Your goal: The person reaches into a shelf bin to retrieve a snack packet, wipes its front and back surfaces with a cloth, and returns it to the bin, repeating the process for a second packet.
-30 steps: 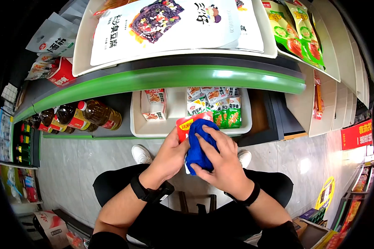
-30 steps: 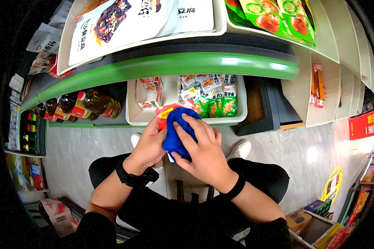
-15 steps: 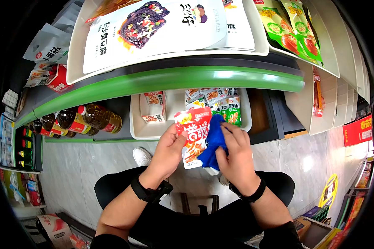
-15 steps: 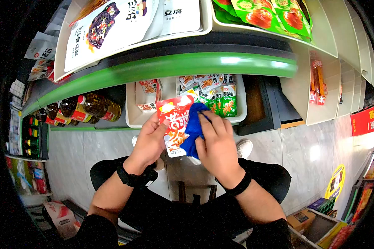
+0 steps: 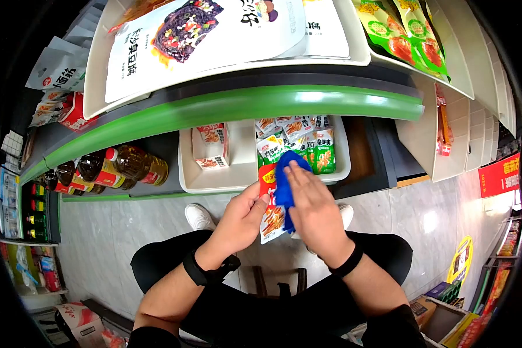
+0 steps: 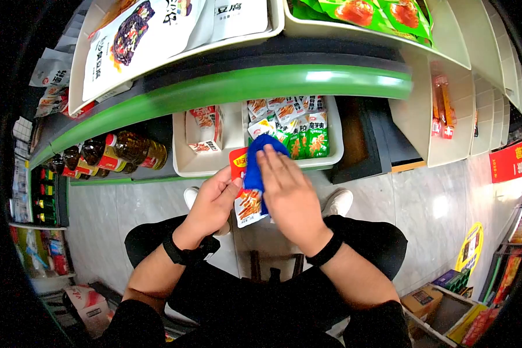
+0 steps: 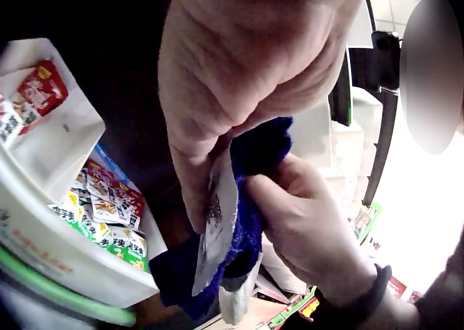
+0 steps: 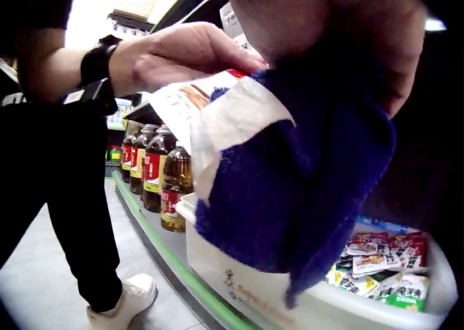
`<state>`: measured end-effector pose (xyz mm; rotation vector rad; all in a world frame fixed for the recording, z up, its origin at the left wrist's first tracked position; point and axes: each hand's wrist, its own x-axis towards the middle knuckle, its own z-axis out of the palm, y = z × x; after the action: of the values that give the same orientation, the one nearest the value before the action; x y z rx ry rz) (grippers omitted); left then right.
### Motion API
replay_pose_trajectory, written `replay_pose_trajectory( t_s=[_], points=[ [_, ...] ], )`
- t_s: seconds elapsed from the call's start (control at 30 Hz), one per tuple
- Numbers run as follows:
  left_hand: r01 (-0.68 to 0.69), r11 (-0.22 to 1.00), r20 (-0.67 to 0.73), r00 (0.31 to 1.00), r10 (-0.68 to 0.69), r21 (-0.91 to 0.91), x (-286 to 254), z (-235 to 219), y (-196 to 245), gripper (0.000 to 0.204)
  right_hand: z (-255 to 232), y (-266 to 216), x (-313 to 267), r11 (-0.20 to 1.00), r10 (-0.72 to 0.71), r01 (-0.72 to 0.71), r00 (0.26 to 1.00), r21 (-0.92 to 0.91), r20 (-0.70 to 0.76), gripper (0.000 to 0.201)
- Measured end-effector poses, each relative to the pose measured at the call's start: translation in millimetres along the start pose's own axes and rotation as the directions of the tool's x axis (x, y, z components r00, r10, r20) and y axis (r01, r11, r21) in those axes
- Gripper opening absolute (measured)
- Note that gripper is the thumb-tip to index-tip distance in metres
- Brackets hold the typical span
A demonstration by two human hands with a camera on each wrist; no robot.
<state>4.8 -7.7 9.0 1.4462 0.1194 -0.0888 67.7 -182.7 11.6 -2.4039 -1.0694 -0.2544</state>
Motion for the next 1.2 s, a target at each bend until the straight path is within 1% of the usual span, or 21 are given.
replay_pose_trajectory(
  t_s=[0.1,0.17,0.23,0.3,0.33,0.37,0.4,0.43,0.53,0.57,0.67,0.7,0.8,0.87,0.93,0.97,1.0,1.07,1.1,1.13,1.2],
  points=[
    [0.047,0.994,-0.016,0.999,-0.048,-0.103,3,-1,-2,0.032,4,18,-2,0.997,0.049,-0.05,0.999,0.058,0.009,0.06],
    [0.074,0.981,-0.041,0.996,-0.082,-0.179,7,-5,-7,0.033,-2,21,0,0.993,0.079,-0.072,0.994,0.096,-0.069,0.058],
    [0.07,0.983,-0.061,0.995,-0.082,-0.172,9,-7,-3,0.033,-11,18,1,0.988,0.121,-0.108,0.985,0.113,-0.122,0.058],
    [0.067,0.985,-0.082,0.993,-0.081,-0.161,8,-3,3,0.034,-20,6,4,0.995,0.012,-0.002,0.995,0.1,-0.102,0.059],
    [0.003,1.0,-0.088,0.996,-0.004,-0.014,4,-1,3,0.035,-20,-1,5,0.994,-0.04,0.048,0.995,0.094,-0.092,0.059],
    [-0.062,0.989,-0.082,0.994,0.073,0.134,-2,3,1,0.035,-13,-7,2,0.988,-0.119,0.121,0.992,0.099,-0.029,0.065],
    [-0.125,0.952,-0.063,0.987,0.149,0.278,-5,5,1,0.036,-8,-18,0,0.991,-0.112,0.111,0.994,0.068,0.013,0.071],
    [-0.08,0.967,-0.039,0.995,0.092,0.242,-5,3,2,0.038,-3,-21,0,0.993,-0.101,0.1,0.995,0.057,0.016,0.073],
    [0.043,0.998,-0.054,0.997,-0.045,-0.041,-2,3,3,0.037,6,-14,-2,0.996,-0.069,0.068,0.998,0.064,0.008,0.074],
    [0.048,0.992,-0.085,0.995,-0.058,-0.114,-1,1,-4,0.037,7,-12,-2,0.995,-0.057,0.057,0.998,0.076,0.004,0.074],
    [0.04,0.991,-0.035,0.998,-0.045,-0.128,1,-1,-4,0.035,10,-2,0,0.999,0.012,-0.012,1.0,0.039,-0.007,0.068],
    [0.047,0.991,-0.022,0.998,-0.05,-0.123,0,-3,-1,0.036,11,4,0,0.996,0.047,-0.046,0.999,0.079,-0.01,0.063],
    [0.078,0.967,-0.044,0.995,-0.091,-0.242,5,-5,3,0.036,11,20,-1,0.986,0.114,-0.106,0.992,0.127,-0.058,0.057],
    [0.075,0.965,-0.068,0.993,-0.095,-0.25,6,-7,7,0.036,6,21,0,0.986,0.117,-0.097,0.983,0.137,-0.141,0.053],
    [0.05,0.965,-0.087,0.993,-0.074,-0.257,7,-9,4,0.036,-5,16,4,0.986,0.106,-0.078,0.976,0.148,-0.191,0.053],
    [0.088,0.963,-0.072,0.991,-0.11,-0.256,7,-10,2,0.039,-8,9,5,0.983,0.078,-0.047,0.983,0.179,-0.168,0.054],
    [0.059,0.984,-0.071,0.995,-0.072,-0.168,5,-7,-1,0.041,-6,2,6,0.972,0.04,-0.013,0.993,0.233,-0.11,0.058],
    [0.0,1.0,-0.052,0.999,0.001,0.011,0,2,-7,0.048,3,-12,-1,0.965,-0.006,0.021,0.998,0.26,-0.058,0.062],
    [0.074,0.997,-0.047,0.996,-0.075,-0.008,-2,2,-2,0.056,3,-12,-3,0.963,-0.043,0.055,0.998,0.263,-0.05,0.063],
    [0.075,0.997,0.008,0.997,-0.075,0.001,-2,0,-3,0.056,-1,-13,-2,0.961,-0.091,0.103,0.994,0.256,-0.06,0.063],
    [0.074,0.997,0.113,0.991,-0.075,0.017,-2,-6,-5,0.056,-5,-19,-2,0.961,-0.141,0.152,0.988,0.231,-0.064,0.064]
  ],
)
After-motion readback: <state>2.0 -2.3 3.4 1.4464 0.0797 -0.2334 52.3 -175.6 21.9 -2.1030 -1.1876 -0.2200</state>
